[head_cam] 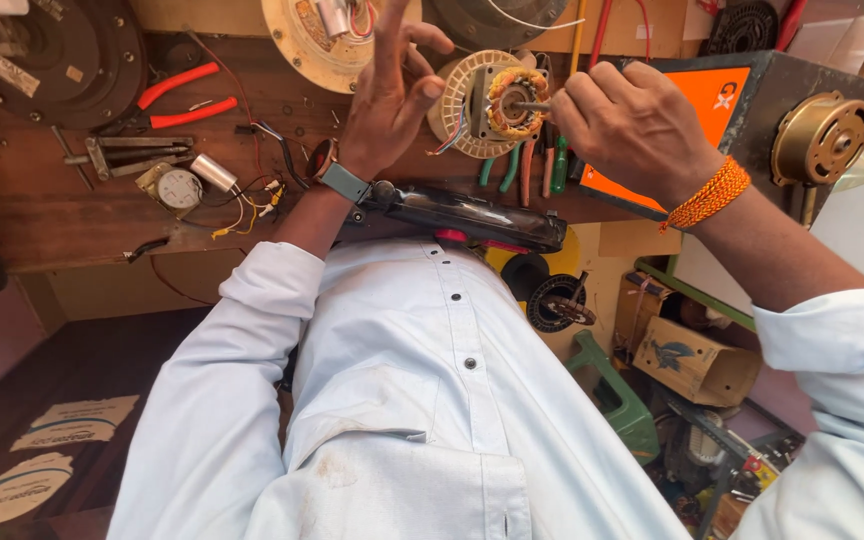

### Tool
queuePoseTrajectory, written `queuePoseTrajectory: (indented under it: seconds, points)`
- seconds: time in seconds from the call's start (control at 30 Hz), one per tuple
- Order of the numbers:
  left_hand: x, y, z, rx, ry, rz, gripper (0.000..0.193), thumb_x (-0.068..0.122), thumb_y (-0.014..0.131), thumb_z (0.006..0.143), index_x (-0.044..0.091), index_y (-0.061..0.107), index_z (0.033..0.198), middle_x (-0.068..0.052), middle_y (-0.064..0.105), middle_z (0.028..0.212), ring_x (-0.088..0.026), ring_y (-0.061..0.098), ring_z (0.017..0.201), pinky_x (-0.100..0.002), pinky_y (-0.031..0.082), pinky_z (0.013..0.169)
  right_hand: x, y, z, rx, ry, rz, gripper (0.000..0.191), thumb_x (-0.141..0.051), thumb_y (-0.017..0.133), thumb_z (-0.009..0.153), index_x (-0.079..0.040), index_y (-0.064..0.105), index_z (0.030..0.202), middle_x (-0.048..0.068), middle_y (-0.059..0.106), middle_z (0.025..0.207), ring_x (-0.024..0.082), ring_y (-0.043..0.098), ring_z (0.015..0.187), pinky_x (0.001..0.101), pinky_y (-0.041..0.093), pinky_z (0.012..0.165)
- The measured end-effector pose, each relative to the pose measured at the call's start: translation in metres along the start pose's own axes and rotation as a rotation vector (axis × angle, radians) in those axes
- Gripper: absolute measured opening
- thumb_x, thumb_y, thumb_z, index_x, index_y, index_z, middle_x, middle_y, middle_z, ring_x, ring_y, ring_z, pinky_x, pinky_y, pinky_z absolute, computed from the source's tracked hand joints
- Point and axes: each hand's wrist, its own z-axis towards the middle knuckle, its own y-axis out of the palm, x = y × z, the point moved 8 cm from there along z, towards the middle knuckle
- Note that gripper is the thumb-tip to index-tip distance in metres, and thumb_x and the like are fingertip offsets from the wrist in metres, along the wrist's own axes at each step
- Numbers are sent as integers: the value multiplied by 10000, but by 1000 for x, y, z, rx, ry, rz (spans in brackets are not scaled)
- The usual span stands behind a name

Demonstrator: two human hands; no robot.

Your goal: The person assembles a small electrical motor by inserting a rotor into a stator, tapping it with a hammer, and applying lubricant from a bottle. They then fit a metal housing over the assembly and secure it with a screwdriver.

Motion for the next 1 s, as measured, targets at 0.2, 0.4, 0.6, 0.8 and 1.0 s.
queuePoseTrajectory:
  seconds: [0.2,0.4,0.6,0.8,1.0]
  points:
    - [12,-31,-10,147,50,-44,674,491,520,1155,316,88,1642,-55,664,1206,-119,647,763,-278,566,686,9,3,4,-51,45,74,390,-440,622,1076,-147,613,818,-33,581,744,119,590,701,275,456,612]
    - [4,-38,-12,194,-16,80,699,384,595,1211,261,55,1638,-36,677,1113,-96,661,768,-267,573,725,13,-7,3,33,-51,65,272,-364,692,1112,-130,682,974,-36,650,865,102,648,813,253,490,681]
    - [-3,-44,-24,205,-22,-81,636,377,519,1229,251,32,1617,-43,665,1105,-107,654,839,-257,582,746,1,-4,0,72,24,75,142,-196,658,1064,-107,649,954,-25,627,873,83,622,789,227,458,651]
    - [-1,-46,-26,222,-39,-137,605,319,501,1207,265,76,1635,-33,665,1096,-72,619,793,-238,576,724,4,11,3,-145,227,138,466,-457,609,1102,-142,578,759,-25,569,705,108,555,604,280,435,553]
    - [-6,-52,-26,283,-74,-61,736,262,572,1215,234,-18,1653,-29,648,1081,-69,588,770,-239,562,703,2,-10,6,53,115,143,361,-339,637,1171,-125,628,880,-33,600,777,95,576,696,253,425,604]
